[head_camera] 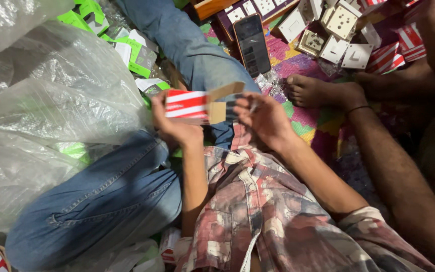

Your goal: The person sits on the floor and repeatedly opens small red-and-white striped boxes to remove white plastic electrical components. They place the components on the floor and discard the empty boxes.

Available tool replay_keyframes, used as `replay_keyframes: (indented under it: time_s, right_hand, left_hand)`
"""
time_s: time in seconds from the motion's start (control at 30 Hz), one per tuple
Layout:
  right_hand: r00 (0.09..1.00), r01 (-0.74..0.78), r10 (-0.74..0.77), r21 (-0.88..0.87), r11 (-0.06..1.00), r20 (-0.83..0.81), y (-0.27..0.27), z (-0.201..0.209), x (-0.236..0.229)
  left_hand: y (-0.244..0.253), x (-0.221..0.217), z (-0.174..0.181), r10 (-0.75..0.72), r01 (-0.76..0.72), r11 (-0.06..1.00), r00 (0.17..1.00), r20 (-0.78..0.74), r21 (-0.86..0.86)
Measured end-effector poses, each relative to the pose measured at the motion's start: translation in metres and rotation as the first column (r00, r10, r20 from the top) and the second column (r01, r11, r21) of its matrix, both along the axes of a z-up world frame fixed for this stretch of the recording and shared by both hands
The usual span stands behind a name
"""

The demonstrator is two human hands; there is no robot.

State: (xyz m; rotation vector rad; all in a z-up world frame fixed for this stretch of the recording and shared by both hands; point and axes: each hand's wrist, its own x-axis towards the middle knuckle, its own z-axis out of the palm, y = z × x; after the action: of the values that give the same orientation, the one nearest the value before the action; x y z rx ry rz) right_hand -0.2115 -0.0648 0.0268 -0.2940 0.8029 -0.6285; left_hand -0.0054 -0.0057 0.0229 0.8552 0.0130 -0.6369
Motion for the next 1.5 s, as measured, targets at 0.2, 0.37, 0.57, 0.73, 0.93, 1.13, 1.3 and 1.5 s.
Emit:
replay_keyframes:
  time_s: [0.2,0.37,0.57,0.73,0.93,1.13,1.3,1.5]
  right_hand:
    - [0.938,0.247,-0.234,0.017,0.969,-0.254,-0.022,0.007,-0.040]
    - [0.943,0.248,-0.264,-0.101,0.964,-0.204,-0.023,0.008,-0.039]
    - [0.962,0.013,-0.108,-0.353,0.935,-0.252,0.007,0.029,-0.011]
    - [0.958,-0.253,0.162,-0.436,0.864,-0.235,0.036,0.048,0.011]
    - [0.950,-0.183,0.047,-0.428,0.885,-0.308,0.033,0.042,0.014]
    - [0.936,0.121,-0.250,-0.437,0.891,-0.249,0.007,0.027,-0.012]
    - [0.851,0.470,-0.506,-0.230,0.852,-0.136,-0.028,-0.002,-0.057]
    - [0.808,0.538,-0.578,-0.259,0.802,-0.113,-0.045,0.008,-0.051]
  left_hand:
    - [-0.001,0.013,-0.003,-0.027,0.020,1.000,0.939,-0.342,-0.022]
    - [-0.002,0.005,-0.003,-0.043,0.028,0.998,0.958,-0.282,-0.055]
    - [-0.003,0.007,-0.012,-0.100,0.092,0.995,0.953,-0.286,-0.041]
    - [-0.007,0.006,-0.023,-0.167,0.172,0.985,0.961,-0.220,0.006]
    - [-0.012,0.006,-0.037,-0.258,0.273,0.946,0.960,-0.106,0.176]
    - [-0.019,-0.006,-0.045,-0.486,0.414,0.851,0.853,0.189,0.322]
    - [-0.020,0.000,-0.038,-0.481,0.381,0.836,0.855,0.193,0.394]
    - [-0.018,0.000,-0.048,-0.462,0.370,0.847,0.868,0.184,0.381]
